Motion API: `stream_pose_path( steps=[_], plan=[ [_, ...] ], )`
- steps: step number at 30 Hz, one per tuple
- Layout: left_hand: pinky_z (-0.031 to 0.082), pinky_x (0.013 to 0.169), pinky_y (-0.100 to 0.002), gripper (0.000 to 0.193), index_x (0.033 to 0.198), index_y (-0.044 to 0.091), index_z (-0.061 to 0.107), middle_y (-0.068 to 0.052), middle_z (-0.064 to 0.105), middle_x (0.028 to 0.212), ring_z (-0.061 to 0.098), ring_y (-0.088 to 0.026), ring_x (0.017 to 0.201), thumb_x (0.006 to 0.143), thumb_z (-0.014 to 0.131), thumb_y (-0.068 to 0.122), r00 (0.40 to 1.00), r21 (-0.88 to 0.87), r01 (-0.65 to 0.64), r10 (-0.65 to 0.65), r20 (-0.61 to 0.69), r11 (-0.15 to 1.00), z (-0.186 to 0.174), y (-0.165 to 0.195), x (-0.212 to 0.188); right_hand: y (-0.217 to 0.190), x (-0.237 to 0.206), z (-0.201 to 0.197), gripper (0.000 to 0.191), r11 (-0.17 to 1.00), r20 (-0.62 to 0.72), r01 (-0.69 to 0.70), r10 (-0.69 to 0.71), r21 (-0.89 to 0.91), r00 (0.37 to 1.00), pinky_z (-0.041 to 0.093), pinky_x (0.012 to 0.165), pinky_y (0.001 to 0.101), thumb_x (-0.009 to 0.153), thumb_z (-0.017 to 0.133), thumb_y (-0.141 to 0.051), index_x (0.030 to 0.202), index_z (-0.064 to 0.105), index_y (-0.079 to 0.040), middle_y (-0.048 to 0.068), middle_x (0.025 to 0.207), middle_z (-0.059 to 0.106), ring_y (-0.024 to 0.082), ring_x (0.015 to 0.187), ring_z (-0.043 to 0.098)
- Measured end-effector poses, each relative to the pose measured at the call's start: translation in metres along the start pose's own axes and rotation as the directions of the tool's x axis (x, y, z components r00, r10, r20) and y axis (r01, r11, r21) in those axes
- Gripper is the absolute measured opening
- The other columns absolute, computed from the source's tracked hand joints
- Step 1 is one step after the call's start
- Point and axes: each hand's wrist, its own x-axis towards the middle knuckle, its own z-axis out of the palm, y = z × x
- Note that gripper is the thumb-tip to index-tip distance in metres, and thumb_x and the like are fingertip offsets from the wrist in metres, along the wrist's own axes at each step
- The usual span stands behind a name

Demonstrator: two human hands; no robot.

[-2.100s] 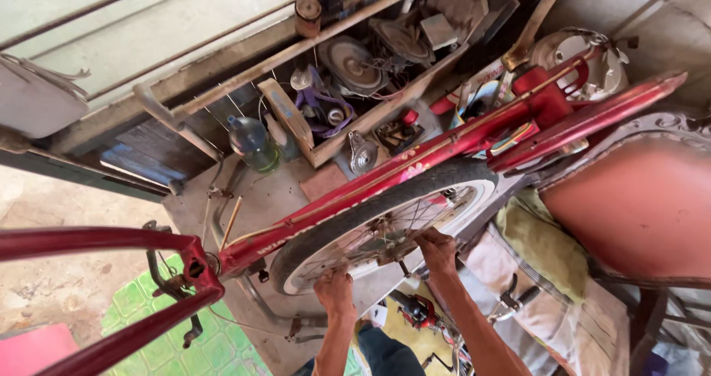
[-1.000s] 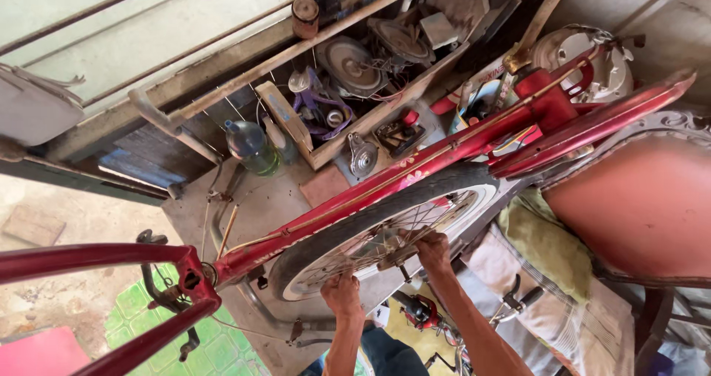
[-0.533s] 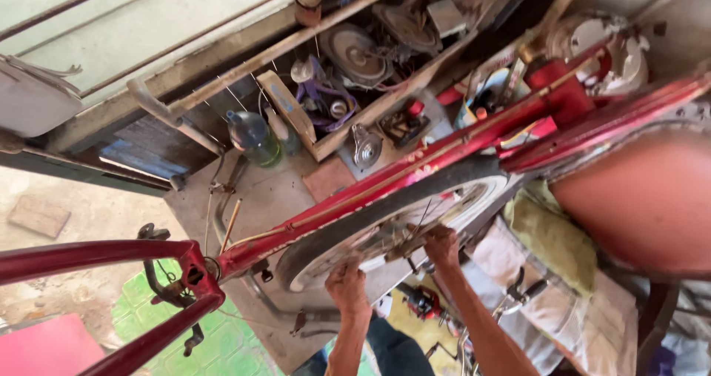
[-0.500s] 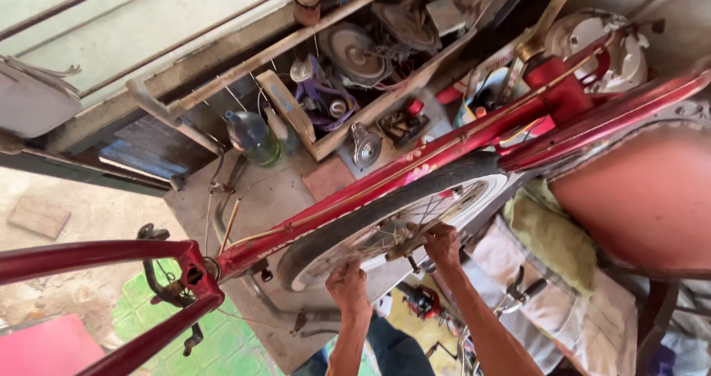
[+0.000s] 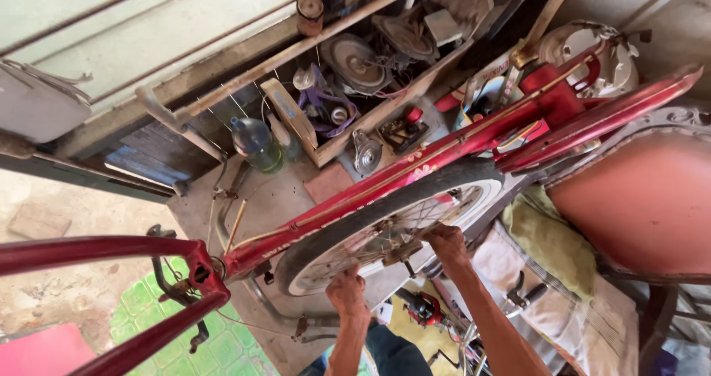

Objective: The person uses a wrench to loosen the axle nut of the rear wheel of a red bicycle held on a stand, then pulls the wheel free from the frame. They carry the wheel outside, set it on the concrete ground, and work on the hub and axle by hand, turning the hub components while seated on the ground.

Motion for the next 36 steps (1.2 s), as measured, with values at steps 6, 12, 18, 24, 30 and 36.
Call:
stream_pose_path(
  steps=[6,12,18,24,30,36],
  plan=[
    [0.032,0.043,-0.030,0.040,0.059,0.009,0.046,-0.002,0.047,0.055,0.043,-0.011,0.045,0.084,0.074,-0.002,0.994,-0.014,-0.101,0.101,0.038,0.995,0.002,-0.005,0.012,0.009,-0.002,0.001,0.014,0.998,-0.025,0.038,-0.037,0.049,0.999,0.043,0.062,0.0318,0.082,0.077,-0.008,0.085,0.079,0.006,0.005,0.075,0.067,0.011,0.068,0.055],
    [0.031,0.040,-0.032,0.042,0.057,0.007,0.046,-0.001,0.047,0.054,0.043,-0.013,0.041,0.083,0.077,-0.002,0.993,-0.069,-0.082,0.088,0.080,0.994,0.003,-0.004,0.012,0.003,-0.003,0.009,0.016,0.999,-0.109,-0.037,0.035,-0.013,0.993,0.046,0.062,0.0297,0.083,0.069,-0.006,0.091,0.082,-0.002,0.003,0.076,0.072,0.010,0.068,0.058],
    [0.033,0.043,-0.029,0.003,0.080,-0.004,0.075,-0.004,0.058,0.061,0.045,-0.011,0.045,0.083,0.074,-0.003,0.994,0.025,-0.027,0.025,0.105,0.999,0.007,-0.001,0.002,-0.005,-0.008,0.010,0.011,0.975,-0.188,-0.107,0.070,-0.193,0.980,0.045,0.054,0.0331,0.086,0.072,-0.010,0.089,0.081,-0.006,0.006,0.075,0.073,0.012,0.061,0.056],
    [0.034,0.045,-0.029,0.006,0.082,-0.008,0.074,-0.005,0.062,0.063,0.047,-0.012,0.047,0.084,0.075,-0.002,0.987,0.022,-0.009,0.005,0.160,1.000,0.012,0.000,-0.012,-0.004,0.002,0.006,0.007,0.960,-0.245,-0.158,0.099,-0.233,0.964,0.044,0.049,0.0346,0.084,0.075,-0.011,0.085,0.080,-0.006,0.006,0.069,0.070,0.014,0.056,0.055],
    [0.030,0.045,-0.028,0.007,0.082,-0.004,0.079,0.000,0.053,0.063,0.041,-0.007,0.050,0.084,0.077,0.002,0.996,0.116,-0.061,0.053,0.071,0.991,0.009,0.002,-0.004,-0.003,0.001,0.005,0.011,0.995,-0.077,0.092,-0.088,0.048,0.993,0.049,0.065,0.0276,0.083,0.075,-0.004,0.090,0.081,0.002,0.007,0.081,0.074,0.011,0.072,0.062],
    [0.037,0.042,-0.029,0.008,0.078,0.001,0.075,-0.001,0.063,0.059,0.051,-0.009,0.045,0.083,0.070,0.004,0.989,0.303,-0.150,0.139,0.056,0.941,0.001,0.008,0.016,-0.008,0.001,0.013,0.016,0.985,0.018,0.022,-0.026,0.170,1.000,0.051,0.071,0.0279,0.085,0.070,-0.006,0.094,0.082,0.000,0.007,0.088,0.080,0.012,0.078,0.067]
  ],
)
